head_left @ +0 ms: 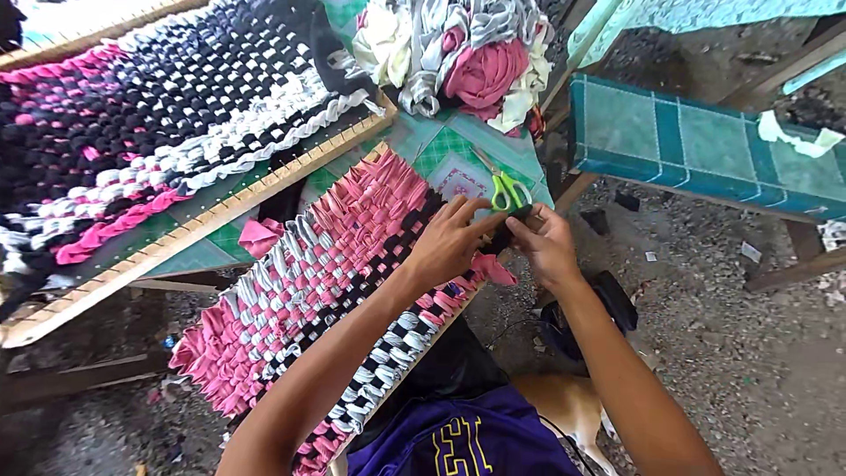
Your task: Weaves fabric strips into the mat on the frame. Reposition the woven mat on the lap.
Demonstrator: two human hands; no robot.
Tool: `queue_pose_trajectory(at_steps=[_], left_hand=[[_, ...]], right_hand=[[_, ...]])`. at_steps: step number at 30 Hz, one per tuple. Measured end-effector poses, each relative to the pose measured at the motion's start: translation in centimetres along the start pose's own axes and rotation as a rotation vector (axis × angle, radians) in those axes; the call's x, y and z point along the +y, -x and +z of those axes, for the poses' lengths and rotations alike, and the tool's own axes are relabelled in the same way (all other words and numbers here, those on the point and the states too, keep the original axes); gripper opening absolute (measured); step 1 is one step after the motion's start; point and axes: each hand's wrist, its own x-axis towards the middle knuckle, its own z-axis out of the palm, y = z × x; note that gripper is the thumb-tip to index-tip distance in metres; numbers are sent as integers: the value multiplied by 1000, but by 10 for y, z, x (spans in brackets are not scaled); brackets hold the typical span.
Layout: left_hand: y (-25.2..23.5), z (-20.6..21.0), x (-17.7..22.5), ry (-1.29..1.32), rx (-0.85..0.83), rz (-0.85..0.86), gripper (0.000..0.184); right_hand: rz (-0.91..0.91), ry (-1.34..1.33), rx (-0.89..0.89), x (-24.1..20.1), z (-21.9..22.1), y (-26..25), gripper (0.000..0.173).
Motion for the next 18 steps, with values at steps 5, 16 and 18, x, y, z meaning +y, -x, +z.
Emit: queue_pose_trajectory(at_steps=[5, 16, 18], left_hand=[[-31, -7, -4, -71, -142, 63, 83], [-42, -24, -11, -73, -232, 272, 12], [-35, -24, -1, -68, -244, 225, 11]], right_hand=[[-178, 78, -114, -9, 6, -4, 40], [-321, 199, -82, 16, -2, 20, 33], [-331, 401, -67, 23, 1, 24, 27]])
